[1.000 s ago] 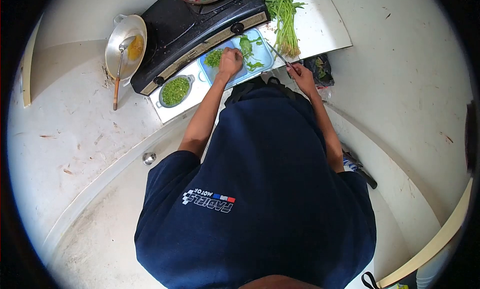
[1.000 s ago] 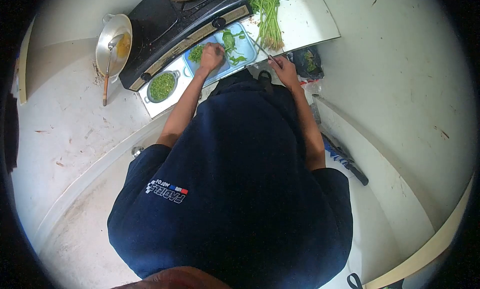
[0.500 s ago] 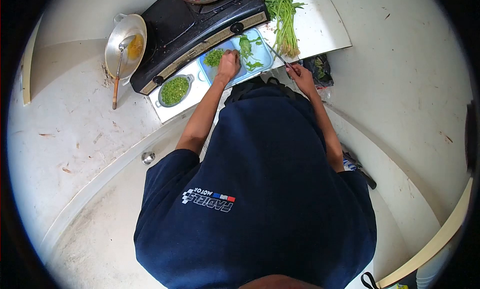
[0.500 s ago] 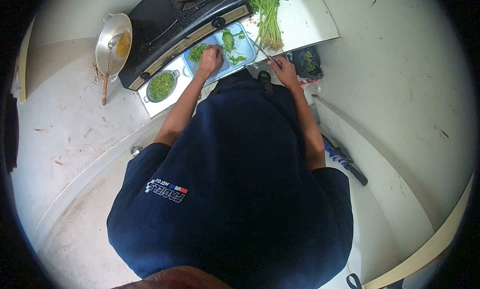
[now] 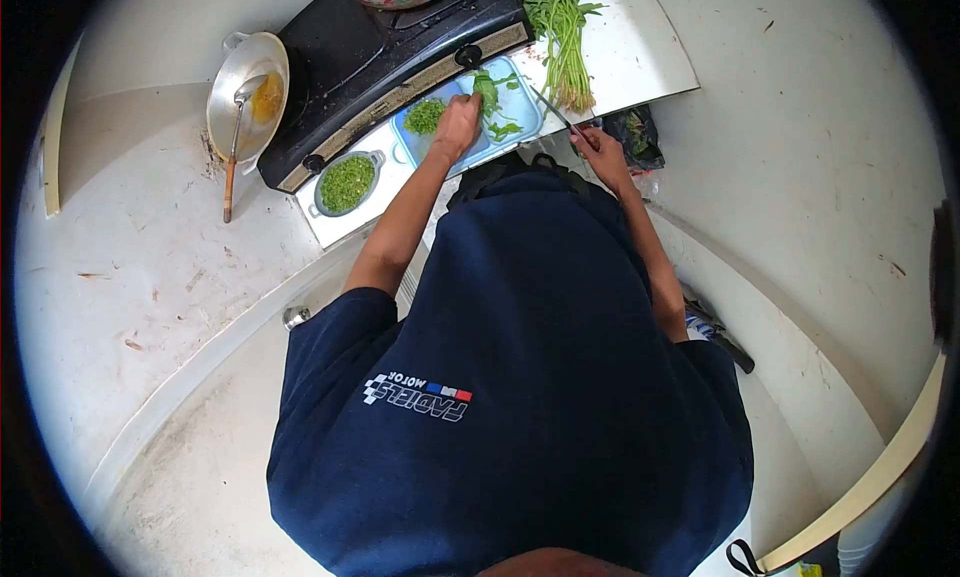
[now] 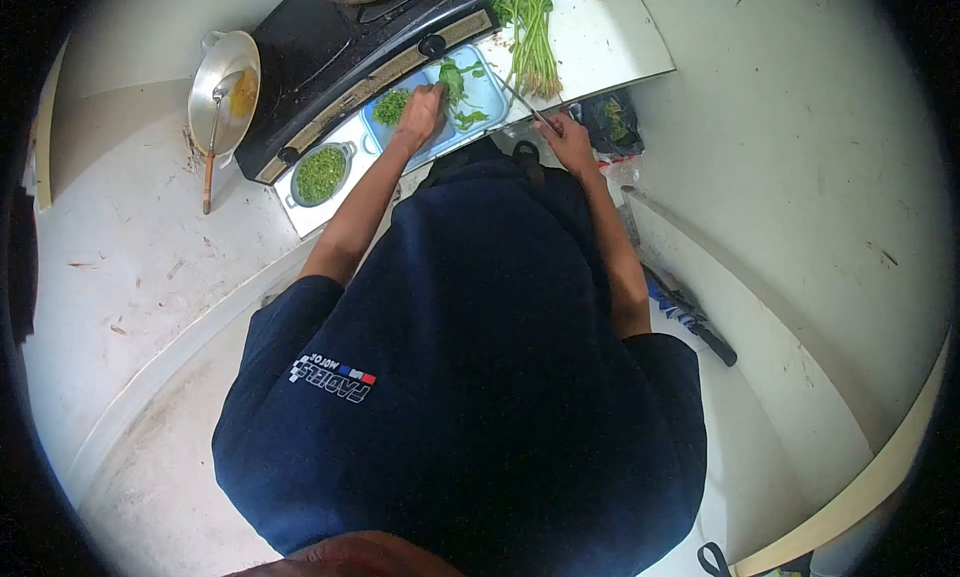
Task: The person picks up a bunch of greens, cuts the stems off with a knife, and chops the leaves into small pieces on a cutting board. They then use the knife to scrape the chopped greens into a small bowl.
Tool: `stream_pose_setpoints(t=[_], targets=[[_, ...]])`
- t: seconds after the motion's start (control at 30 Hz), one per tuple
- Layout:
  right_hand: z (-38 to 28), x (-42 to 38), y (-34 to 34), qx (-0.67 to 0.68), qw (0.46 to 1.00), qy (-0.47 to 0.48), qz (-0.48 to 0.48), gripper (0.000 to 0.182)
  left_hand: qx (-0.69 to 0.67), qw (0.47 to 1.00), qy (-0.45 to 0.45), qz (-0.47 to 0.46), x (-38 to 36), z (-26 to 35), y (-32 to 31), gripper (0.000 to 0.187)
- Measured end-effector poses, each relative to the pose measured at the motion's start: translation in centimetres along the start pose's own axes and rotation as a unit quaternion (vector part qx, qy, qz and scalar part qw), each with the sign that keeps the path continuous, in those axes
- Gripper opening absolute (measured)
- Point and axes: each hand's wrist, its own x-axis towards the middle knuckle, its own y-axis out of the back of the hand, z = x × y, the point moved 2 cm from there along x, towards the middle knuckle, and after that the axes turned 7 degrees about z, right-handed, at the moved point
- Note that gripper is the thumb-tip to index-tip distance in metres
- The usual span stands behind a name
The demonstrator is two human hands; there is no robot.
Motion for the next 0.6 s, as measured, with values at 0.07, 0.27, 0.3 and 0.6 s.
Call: stream_pose_setpoints(t=[0.07,0.27,0.3,0.6], targets=[[0.0,-0.1,0.3,-0.044,0.999,-0.017,-0.009,0.034,0.006,1.0,-0.001,-0.004,0.0,0.0,-0.4,0.018],[0.4,-0.2,0.5,-0.043,0.999,-0.017,-0.015,0.034,-0.124,0.988,0.059,0.065,0.1,0.1,-0.6,0.014],[0.5,-0.2,0.4,-0.043,0.999,-0.016,-0.016,0.034,-0.137,0.984,0.084,0.077,0.3,-0.1,-0.9,0.015],[-1.1,0.0,0.5,-0.018,0.999,-0.024,-0.019,0.033,-0.226,0.949,0.183,0.118,2.0,-0.1,1.8,0.016]])
